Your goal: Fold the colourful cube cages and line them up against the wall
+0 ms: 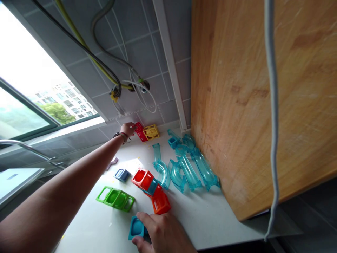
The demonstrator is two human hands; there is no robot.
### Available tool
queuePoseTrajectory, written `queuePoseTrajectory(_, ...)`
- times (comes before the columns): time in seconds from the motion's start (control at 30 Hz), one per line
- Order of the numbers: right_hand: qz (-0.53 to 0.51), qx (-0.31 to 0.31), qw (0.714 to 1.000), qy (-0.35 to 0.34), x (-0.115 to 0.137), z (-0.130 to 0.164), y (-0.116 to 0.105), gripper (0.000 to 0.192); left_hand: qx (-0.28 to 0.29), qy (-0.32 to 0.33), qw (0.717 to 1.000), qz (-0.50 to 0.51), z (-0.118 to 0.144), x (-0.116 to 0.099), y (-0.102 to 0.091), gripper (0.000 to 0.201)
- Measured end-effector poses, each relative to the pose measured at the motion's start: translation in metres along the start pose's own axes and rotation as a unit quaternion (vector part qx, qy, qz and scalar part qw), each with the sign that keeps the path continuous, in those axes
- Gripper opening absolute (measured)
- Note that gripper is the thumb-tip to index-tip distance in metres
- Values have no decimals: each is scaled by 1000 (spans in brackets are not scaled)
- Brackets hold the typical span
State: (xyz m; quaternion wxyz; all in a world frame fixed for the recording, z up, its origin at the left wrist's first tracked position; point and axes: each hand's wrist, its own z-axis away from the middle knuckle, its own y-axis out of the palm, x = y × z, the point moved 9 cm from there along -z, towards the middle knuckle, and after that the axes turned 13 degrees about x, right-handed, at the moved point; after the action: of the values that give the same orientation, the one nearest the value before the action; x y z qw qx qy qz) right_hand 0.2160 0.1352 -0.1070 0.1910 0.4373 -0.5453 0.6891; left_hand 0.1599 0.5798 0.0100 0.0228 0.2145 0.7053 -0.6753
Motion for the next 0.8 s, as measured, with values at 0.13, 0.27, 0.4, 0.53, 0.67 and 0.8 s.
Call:
queuePoseTrajectory(0.13, 3, -4, 1000, -10, -2, -1, 1, 55, -6, -7, 1000, 9, -4, -1, 5, 33)
queuePoseTrajectory(0.27, 3, -2, 1000, -13, -3, -2, 2, 56, -6, -13, 1000, 9, -5, 0, 9, 33)
queuePoseTrajectory(0.4, 5, -9, 1000, -14, -4, -2, 3, 56, -1, -11, 1000, 5, -5, 0, 14, 31)
queuePoseTrajectory(0.53, 8, -16, 1000, -14, -4, -2, 5, 56, 2, -10, 1000, -1, -6, -2, 17, 32)
queuePoseTrajectory(0.67, 15, -22, 1000, -14, -4, -1, 4, 55, 9, -22, 1000, -5, -5, -2, 20, 36)
queuePoseTrajectory(0.8, 22, -23, 999, -20, -3, -1, 3, 55, 18, -44, 999, 4, -3, -1, 26, 39)
